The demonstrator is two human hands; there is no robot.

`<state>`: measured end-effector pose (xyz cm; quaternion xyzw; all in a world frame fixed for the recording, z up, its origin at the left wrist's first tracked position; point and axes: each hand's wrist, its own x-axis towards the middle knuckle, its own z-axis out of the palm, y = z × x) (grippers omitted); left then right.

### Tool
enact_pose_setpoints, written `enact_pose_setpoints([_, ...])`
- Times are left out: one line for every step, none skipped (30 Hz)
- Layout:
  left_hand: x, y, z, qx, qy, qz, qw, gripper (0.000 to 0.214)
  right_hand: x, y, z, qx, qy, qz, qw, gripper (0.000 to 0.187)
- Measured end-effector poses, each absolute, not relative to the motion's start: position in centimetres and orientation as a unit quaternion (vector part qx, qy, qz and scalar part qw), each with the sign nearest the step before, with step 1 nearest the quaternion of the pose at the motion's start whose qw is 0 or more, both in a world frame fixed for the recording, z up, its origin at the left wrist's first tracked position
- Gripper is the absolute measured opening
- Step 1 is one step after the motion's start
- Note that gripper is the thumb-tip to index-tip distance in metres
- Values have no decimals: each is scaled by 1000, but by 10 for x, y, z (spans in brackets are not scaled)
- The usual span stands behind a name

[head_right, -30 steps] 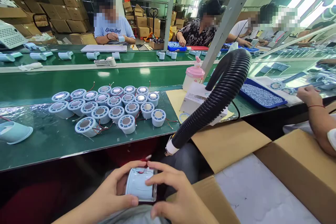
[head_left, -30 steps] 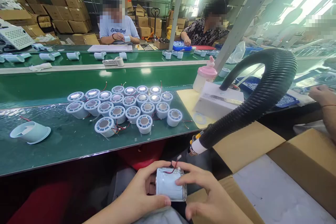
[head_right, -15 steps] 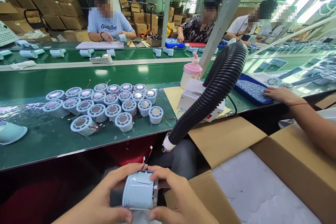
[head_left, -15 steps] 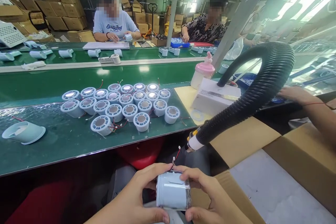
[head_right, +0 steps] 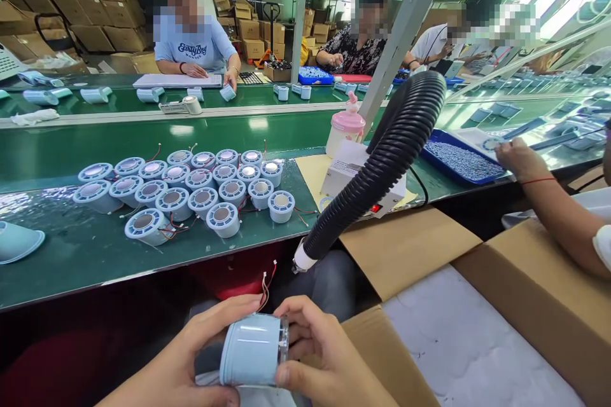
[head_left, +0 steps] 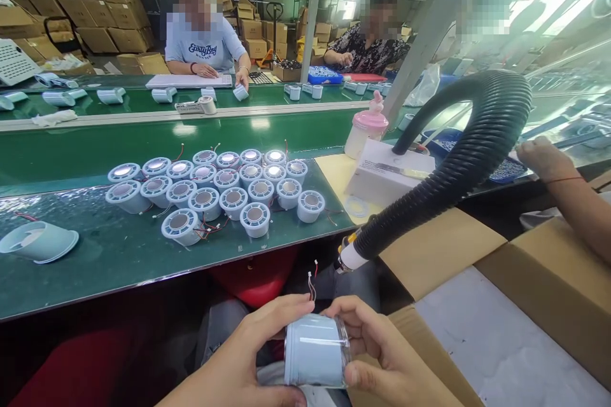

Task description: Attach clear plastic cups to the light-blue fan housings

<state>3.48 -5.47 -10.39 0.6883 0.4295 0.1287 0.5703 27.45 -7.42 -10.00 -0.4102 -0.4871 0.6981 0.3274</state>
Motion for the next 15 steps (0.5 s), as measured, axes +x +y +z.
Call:
enact_pose_setpoints([35, -55, -103, 694, 425, 131, 566, 81, 274, -75, -100, -409, -471, 710, 328, 61])
enact_pose_setpoints([35, -54, -103, 698, 423, 133, 563, 79, 274, -75, -101, -405, -454, 722, 329, 60])
enact_pose_setpoints([35, -54, -102, 701, 421, 133, 560, 78, 273, -75, -100, -401, -440, 732, 331, 60])
enact_pose_setpoints([35, -54, -102, 704, 419, 135, 557, 77, 272, -75, -100, -397, -429, 740, 333, 59])
enact_pose_setpoints([35, -54, -101, 708, 416, 139, 554, 77, 271, -75, -99, -394, -420, 746, 334, 58])
enact_pose_setpoints([35, -54, -101, 712, 412, 142, 550, 77, 271, -74, -97, -392, -415, 750, 334, 57])
enact_pose_setpoints([35, -54, -100, 717, 408, 143, 547, 77, 269, -74, -96, -392, -409, 754, 333, 56])
enact_pose_setpoints([34, -54, -100, 720, 405, 144, 545, 77, 268, -73, -95, -393, -403, 757, 333, 55])
enact_pose_setpoints([34, -54, -100, 723, 401, 145, 544, 77, 267, -73, -94, -393, -395, 761, 332, 55])
enact_pose_setpoints([34, -54, -100, 724, 398, 145, 544, 77, 267, -73, -94, -392, -388, 766, 331, 55])
enact_pose_setpoints([33, -54, -101, 724, 395, 145, 546, 77, 266, -73, -95, -391, -383, 769, 330, 56])
enact_pose_setpoints([33, -54, -101, 724, 392, 146, 549, 77, 266, -73, -96, -391, -377, 773, 327, 57])
enact_pose_setpoints([33, -54, -101, 723, 389, 147, 553, 76, 265, -73, -99, -394, -372, 776, 322, 57])
enact_pose_setpoints([32, -54, -102, 722, 386, 148, 555, 76, 265, -74, -102, -397, -367, 780, 316, 57])
enact_pose_setpoints([32, -54, -102, 720, 385, 150, 558, 77, 265, -75, -106, -401, -359, 784, 310, 57])
